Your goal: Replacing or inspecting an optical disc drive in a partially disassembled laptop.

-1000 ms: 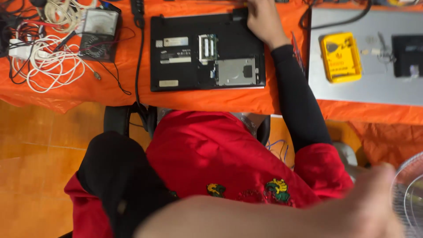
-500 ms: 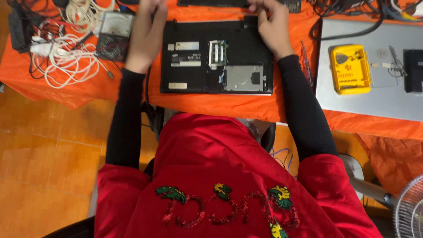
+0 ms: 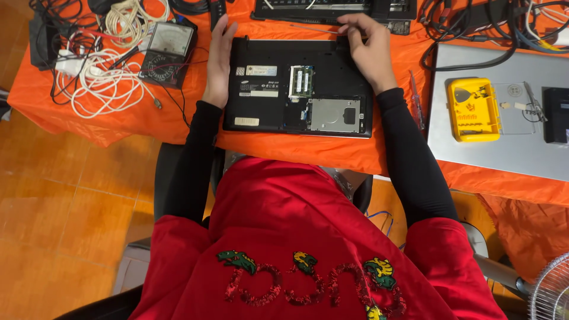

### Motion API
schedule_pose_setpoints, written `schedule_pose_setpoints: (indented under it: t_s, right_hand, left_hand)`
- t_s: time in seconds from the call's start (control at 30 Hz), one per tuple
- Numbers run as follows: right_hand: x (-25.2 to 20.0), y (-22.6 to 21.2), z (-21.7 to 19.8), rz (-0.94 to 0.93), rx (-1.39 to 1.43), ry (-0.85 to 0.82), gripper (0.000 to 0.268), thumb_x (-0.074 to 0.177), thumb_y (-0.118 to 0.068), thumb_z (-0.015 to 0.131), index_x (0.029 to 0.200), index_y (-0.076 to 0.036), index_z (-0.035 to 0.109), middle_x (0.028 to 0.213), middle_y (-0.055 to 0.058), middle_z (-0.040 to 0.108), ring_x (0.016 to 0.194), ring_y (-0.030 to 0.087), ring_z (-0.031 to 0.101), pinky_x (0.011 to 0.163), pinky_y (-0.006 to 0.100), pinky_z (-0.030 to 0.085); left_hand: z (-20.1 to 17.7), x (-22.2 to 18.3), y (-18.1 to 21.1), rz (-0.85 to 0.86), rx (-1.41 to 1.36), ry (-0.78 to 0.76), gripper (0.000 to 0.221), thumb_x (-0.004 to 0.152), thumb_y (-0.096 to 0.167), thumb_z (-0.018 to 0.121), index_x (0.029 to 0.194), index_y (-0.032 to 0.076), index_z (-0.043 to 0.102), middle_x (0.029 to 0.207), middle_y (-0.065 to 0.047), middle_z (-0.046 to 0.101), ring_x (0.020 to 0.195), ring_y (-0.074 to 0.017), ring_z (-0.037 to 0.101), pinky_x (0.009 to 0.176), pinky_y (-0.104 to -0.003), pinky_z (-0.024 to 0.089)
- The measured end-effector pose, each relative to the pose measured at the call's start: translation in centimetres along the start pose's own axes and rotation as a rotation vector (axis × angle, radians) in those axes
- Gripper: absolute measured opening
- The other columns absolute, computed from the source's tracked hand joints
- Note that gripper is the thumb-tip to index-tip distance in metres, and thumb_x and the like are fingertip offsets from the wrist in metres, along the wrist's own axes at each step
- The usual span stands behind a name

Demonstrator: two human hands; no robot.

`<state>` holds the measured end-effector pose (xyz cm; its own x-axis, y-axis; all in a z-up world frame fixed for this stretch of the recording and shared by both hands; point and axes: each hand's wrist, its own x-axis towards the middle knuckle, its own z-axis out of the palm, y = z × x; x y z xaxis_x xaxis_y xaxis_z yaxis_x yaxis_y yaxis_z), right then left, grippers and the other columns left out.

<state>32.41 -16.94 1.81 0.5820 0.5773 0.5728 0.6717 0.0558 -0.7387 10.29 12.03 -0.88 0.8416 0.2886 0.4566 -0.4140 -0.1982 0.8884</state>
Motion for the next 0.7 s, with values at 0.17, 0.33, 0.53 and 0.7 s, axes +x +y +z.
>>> schedule_pose_setpoints:
  t_s: [0.17, 0.33, 0.53, 0.7]
  right_hand:
    - [0.4, 0.3, -0.9, -0.021, -0.056, 0.067, 0.025, 0.105, 0.005, 0.055, 0.122, -0.002, 0.072, 0.106, 0.008, 0.075, 0.1, 0.017, 0.07, 0.091, 0.03, 0.055]
    - [-0.5, -1.8, -5.4, -0.105, -0.484, 0.128, 0.017, 0.103, 0.0, 0.068, 0.117, -0.006, 0.074, 0.106, 0.009, 0.071, 0.102, 0.027, 0.065, 0.094, 0.041, 0.05]
    - [-2.9, 1.6, -7.4, 0.002, -0.749, -0.001, 0.033, 0.087, -0.014, 0.082, 0.12, -0.014, 0.077, 0.11, 0.009, 0.068, 0.109, 0.032, 0.059, 0.093, 0.048, 0.041]
    - [-2.6, 4.2, -5.7, 0.037, -0.749, -0.062, 0.032, 0.094, -0.012, 0.077, 0.125, -0.02, 0.077, 0.111, 0.01, 0.061, 0.11, 0.032, 0.058, 0.095, 0.047, 0.044]
  left_hand:
    - [-0.8, 0.0, -1.8, 0.032, -0.042, 0.012, 0.059, 0.118, 0.045, 0.031, 0.168, 0.014, 0.023, 0.176, -0.003, 0.025, 0.166, -0.0218, 0.025, 0.14, -0.04, 0.017]
    - [-0.2, -1.3, -0.2, -0.027, 0.009, 0.081, 0.063, 0.116, 0.046, 0.027, 0.166, 0.009, 0.02, 0.173, -0.008, 0.025, 0.163, -0.0226, 0.024, 0.136, -0.038, 0.018]
    - [3.8, -5.5, 5.1, -0.204, 0.08, 0.267, 0.063, 0.114, 0.039, 0.038, 0.159, -0.004, 0.026, 0.165, -0.025, 0.035, 0.157, -0.0306, 0.032, 0.129, -0.042, 0.023]
    - [5.9, -6.8, 6.8, -0.094, 0.553, 0.267, 0.059, 0.111, 0.028, 0.053, 0.154, -0.006, 0.034, 0.159, -0.027, 0.041, 0.151, -0.0372, 0.04, 0.127, -0.044, 0.029]
